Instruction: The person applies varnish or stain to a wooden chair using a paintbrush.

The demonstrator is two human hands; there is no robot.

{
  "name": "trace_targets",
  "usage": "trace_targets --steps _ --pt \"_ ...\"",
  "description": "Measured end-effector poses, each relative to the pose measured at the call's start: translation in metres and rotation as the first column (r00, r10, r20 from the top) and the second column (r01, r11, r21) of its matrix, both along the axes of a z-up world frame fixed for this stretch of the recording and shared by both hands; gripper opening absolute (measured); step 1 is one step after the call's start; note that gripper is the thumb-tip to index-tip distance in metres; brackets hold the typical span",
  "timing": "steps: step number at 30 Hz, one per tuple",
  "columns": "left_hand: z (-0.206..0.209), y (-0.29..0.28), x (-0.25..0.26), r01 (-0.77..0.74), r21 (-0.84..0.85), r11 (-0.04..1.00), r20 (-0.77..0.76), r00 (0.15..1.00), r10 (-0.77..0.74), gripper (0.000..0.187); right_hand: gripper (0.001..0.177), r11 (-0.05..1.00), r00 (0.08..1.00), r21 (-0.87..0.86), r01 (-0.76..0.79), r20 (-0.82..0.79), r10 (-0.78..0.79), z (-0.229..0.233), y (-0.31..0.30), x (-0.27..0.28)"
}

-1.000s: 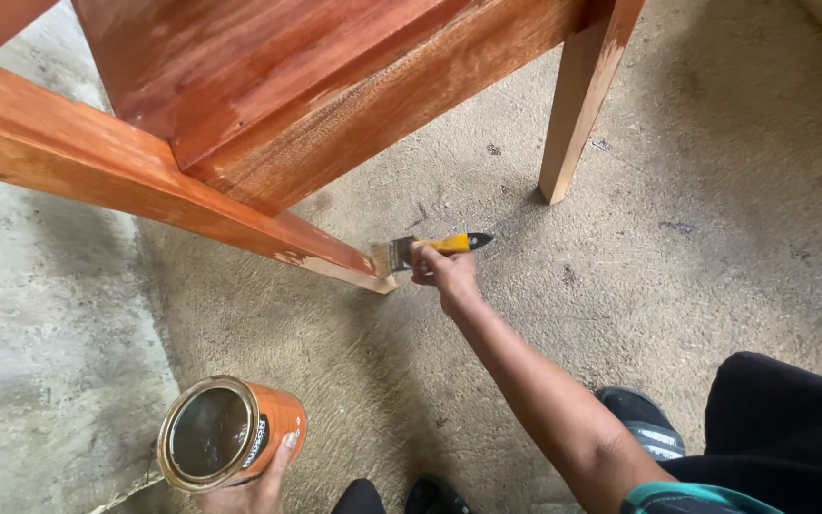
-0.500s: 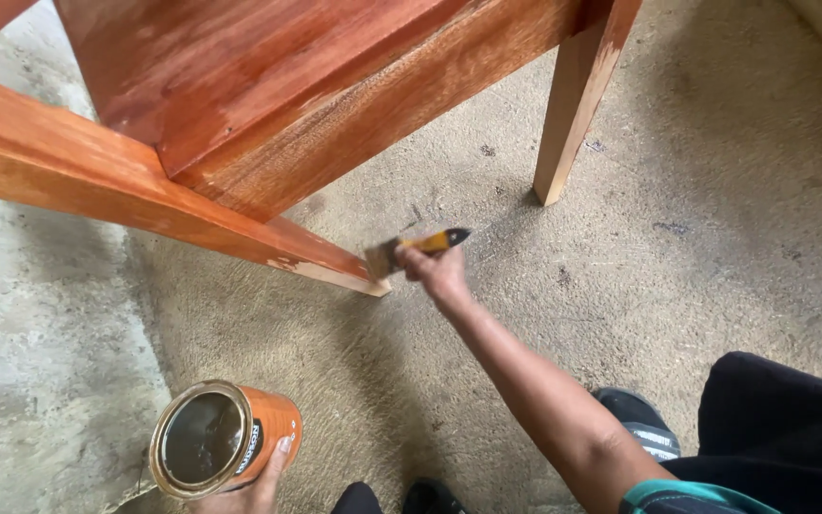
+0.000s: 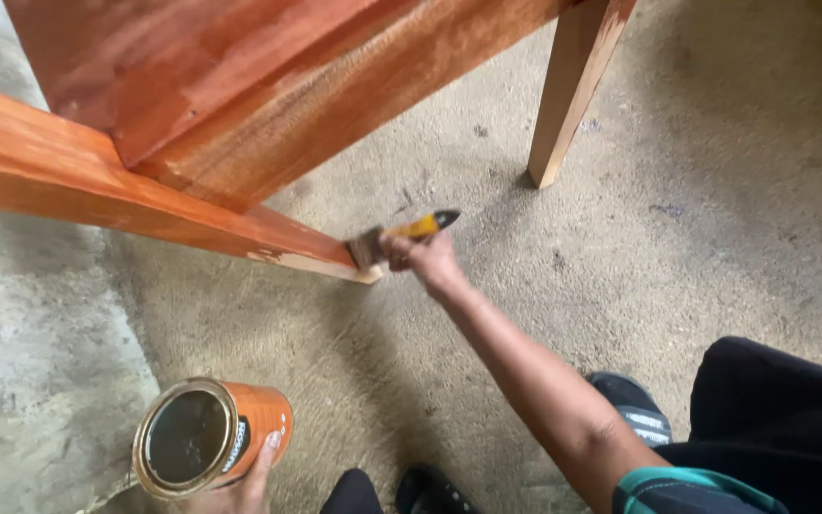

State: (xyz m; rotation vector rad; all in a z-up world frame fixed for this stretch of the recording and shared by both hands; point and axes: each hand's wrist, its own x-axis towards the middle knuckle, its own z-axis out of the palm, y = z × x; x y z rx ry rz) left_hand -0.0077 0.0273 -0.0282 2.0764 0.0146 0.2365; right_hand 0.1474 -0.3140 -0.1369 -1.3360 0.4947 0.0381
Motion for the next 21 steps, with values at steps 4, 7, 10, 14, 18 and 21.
trace_targets --steps 4,7,10,14,18,21 --pt "-0.008 0.003 0.003 -0.01 -0.002 1.0 0.023 1.0 0.01 0.082 0.014 0.929 0.991 0.364 0.06 0.091 -0.1 0.003 -0.015 0.009" --pt "-0.013 0.002 0.006 -0.011 -0.001 1.0 0.036 0.999 0.011 0.08 0.02 0.991 0.995 0.1 0.091 0.03 -0.094 -0.018 -0.006 0.007" --pt "-0.014 0.005 0.0 -0.022 0.013 1.0 0.028 0.999 0.021 0.078 0.023 0.999 0.994 -0.009 0.031 -0.104 -0.031 -0.025 -0.003 0.005" --pt "-0.011 0.0 0.003 -0.076 -0.032 0.997 0.019 0.997 0.077 0.083 0.029 0.967 0.995 0.235 0.1 -0.038 -0.093 -0.029 -0.013 0.011" --pt "-0.01 0.0 0.007 -0.042 -0.018 0.999 0.045 0.998 0.043 0.084 0.026 0.993 0.985 -0.117 0.002 -0.173 -0.022 -0.026 0.001 0.001" --pt "-0.008 0.006 0.003 -0.068 0.042 0.997 -0.078 0.994 0.071 0.076 0.028 0.999 0.984 -0.035 0.007 -0.176 -0.013 -0.034 0.003 -0.006"
